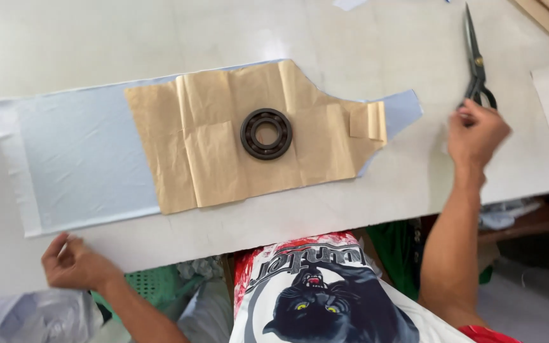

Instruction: The person places a brown paper pattern onto a folded white t-shirt on a table. They use a roll of tape to secure the pattern and then use scissors to cut the fabric along the pattern's outline. After cutting, they remove the excess fabric and the pattern.

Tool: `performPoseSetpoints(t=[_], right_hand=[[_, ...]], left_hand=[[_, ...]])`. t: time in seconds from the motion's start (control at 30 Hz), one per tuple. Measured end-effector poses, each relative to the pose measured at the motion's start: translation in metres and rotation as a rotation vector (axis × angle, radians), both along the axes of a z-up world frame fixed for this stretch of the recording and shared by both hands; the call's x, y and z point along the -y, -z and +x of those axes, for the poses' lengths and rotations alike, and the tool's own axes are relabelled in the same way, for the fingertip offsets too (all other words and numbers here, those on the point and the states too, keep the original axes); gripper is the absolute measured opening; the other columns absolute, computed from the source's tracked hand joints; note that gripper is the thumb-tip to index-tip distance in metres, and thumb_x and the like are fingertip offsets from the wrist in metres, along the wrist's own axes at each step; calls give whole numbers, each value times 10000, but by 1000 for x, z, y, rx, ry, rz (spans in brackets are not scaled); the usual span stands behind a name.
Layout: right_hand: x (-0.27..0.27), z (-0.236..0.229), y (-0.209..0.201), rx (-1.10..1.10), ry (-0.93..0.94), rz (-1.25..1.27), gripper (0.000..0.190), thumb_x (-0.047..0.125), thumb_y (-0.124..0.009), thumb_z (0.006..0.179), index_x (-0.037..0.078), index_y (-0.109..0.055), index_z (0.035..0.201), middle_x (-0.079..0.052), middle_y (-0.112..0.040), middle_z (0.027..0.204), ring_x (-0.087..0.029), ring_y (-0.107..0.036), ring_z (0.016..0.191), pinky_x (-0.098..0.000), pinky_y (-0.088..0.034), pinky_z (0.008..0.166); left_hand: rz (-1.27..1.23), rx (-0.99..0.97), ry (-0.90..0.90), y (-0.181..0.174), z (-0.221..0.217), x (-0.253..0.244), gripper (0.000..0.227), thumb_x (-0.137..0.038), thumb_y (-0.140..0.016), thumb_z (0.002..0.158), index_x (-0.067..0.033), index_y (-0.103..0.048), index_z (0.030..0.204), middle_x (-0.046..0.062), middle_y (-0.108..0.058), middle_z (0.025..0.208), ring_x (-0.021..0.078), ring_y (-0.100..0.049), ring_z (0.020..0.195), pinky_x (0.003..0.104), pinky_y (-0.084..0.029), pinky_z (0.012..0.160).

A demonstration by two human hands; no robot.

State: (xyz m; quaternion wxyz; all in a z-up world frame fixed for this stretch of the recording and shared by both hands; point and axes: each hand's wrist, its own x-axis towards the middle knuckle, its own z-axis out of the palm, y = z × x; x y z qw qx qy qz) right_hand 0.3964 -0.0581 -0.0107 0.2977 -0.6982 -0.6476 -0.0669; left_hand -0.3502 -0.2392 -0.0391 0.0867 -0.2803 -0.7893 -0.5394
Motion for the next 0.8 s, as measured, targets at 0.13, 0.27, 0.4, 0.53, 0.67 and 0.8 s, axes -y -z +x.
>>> performPoseSetpoints(t=[0.13,0.27,0.4,0.53,0.67,0.8], right_hand=[[-8,-53,6,-189,36,-154,183,149,-840,958,-16,-761,969,-110,-702,883,-196,-653,657,-339,-525,677],[-20,-64,27,-68,6,-24,256,256,-890,941,34,-800,1029,-91,-688,819,-255,-646,763,-405,-523,771],[-21,-80,24,-249,147,-203,172,204,-846,950,73,-743,993,-80,-670,982,-201,-662,813,-388,-546,707],[-12,-134,-26,-716,89,-173,144,174,-748,999,60,-669,960,16,-615,837,-80,-575,796,-248,-493,703],[10,-196,-74,-706,-386,-368,138,180,-705,1057,57,-692,1118,-101,-662,1265,-187,-643,1178,-252,-501,841],[9,-157,-33,-704,49,-223,203,278,-806,987,121,-723,1084,-25,-740,1078,-80,-632,890,-241,-528,769]], left_hand=[[54,7,-106,-5,-36,-7,228,152,-717,828,-29,-755,960,91,-740,871,198,-695,790,313,-589,661],[225,79,-115,8,-61,-12,276,217,-664,775,7,-761,925,106,-715,801,182,-667,684,280,-545,531],[269,198,-146,0,-51,-12,257,209,-613,815,1,-729,911,100,-711,814,160,-653,675,272,-534,531],[221,157,-130,-8,-43,-15,227,178,-645,846,-29,-729,885,62,-694,841,148,-635,650,262,-556,569],[211,183,-121,-6,-43,-13,231,162,-613,842,-43,-718,859,55,-687,856,138,-606,630,254,-522,580],[185,128,-111,-6,-45,-10,210,150,-647,841,-33,-732,898,59,-691,854,151,-625,670,271,-559,617]])
